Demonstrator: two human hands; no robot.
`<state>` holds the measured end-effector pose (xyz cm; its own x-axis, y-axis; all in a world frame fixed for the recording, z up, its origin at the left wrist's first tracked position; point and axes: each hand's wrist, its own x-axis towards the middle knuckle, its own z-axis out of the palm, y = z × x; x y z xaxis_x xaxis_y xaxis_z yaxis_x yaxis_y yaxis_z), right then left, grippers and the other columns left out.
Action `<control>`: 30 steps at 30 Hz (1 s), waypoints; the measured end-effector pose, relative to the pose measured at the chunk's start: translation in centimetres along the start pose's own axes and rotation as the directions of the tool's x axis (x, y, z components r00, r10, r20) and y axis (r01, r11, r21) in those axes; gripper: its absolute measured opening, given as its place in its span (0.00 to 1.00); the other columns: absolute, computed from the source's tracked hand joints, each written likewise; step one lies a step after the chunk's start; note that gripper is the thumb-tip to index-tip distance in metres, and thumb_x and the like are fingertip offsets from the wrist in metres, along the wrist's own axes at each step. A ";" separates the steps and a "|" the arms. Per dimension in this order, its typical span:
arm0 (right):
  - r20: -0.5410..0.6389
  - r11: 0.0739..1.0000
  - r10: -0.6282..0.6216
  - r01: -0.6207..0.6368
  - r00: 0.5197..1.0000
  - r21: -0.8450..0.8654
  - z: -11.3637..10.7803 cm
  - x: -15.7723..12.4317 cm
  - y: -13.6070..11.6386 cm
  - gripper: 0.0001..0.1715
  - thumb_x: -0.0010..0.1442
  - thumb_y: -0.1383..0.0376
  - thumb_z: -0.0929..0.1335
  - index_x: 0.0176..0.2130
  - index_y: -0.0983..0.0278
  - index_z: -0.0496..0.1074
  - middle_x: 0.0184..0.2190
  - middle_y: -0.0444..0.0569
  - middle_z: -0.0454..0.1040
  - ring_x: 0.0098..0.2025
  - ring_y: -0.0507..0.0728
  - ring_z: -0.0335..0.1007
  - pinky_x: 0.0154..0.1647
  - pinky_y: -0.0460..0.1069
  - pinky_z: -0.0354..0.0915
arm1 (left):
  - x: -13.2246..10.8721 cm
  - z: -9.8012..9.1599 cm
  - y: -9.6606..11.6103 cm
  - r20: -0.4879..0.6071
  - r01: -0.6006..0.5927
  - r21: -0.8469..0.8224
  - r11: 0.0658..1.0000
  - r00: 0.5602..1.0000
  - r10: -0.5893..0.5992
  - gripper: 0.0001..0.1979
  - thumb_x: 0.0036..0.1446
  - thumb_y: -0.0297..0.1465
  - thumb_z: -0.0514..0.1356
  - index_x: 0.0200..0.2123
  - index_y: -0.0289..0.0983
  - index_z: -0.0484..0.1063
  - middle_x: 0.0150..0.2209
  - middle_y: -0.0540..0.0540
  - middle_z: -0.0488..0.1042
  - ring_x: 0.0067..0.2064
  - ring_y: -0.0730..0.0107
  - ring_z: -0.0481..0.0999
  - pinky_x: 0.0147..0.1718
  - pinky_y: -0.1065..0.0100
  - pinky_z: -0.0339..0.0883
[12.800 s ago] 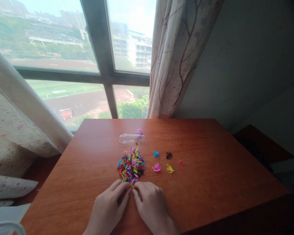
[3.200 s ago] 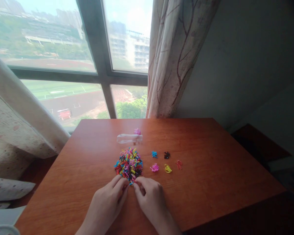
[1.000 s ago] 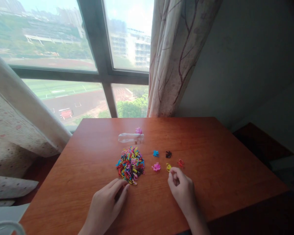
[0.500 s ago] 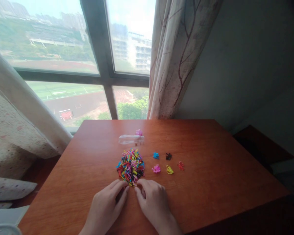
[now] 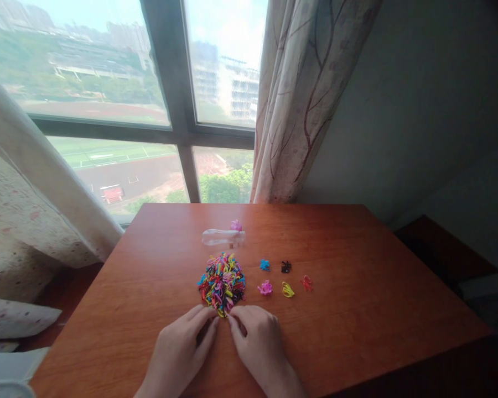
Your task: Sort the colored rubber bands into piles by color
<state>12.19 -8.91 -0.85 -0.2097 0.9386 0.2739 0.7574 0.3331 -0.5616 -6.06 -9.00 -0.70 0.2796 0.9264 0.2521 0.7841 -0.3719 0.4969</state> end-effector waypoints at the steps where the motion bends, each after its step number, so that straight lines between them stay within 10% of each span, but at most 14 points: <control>1: -0.005 1.000 0.000 0.000 1.000 0.009 0.0 0.0 0.0 0.10 0.60 0.71 0.65 0.29 0.59 0.71 0.25 0.42 0.75 0.29 0.53 0.71 0.29 0.46 0.53 | 0.0 0.0 0.0 0.000 -0.001 -0.001 1.000 1.000 0.001 0.09 0.63 0.33 0.55 0.40 0.46 0.75 0.38 0.52 0.81 0.36 0.69 0.82 0.34 0.73 0.73; 30: -0.063 0.934 0.114 -0.085 0.991 0.347 -0.6 -0.1 0.5 0.11 0.62 0.67 0.66 0.30 0.61 0.75 0.23 0.43 0.73 0.25 0.52 0.67 0.27 0.44 0.58 | 0.0 0.1 0.0 0.008 0.020 0.003 1.000 1.000 -0.020 0.08 0.63 0.34 0.55 0.39 0.46 0.74 0.38 0.53 0.81 0.36 0.69 0.82 0.33 0.73 0.72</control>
<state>12.93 -8.91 -0.73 -0.0825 0.9629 0.2570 0.5110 0.2622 -0.8186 -6.01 -8.99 -0.74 0.2677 0.9343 0.2355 0.7914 -0.3527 0.4994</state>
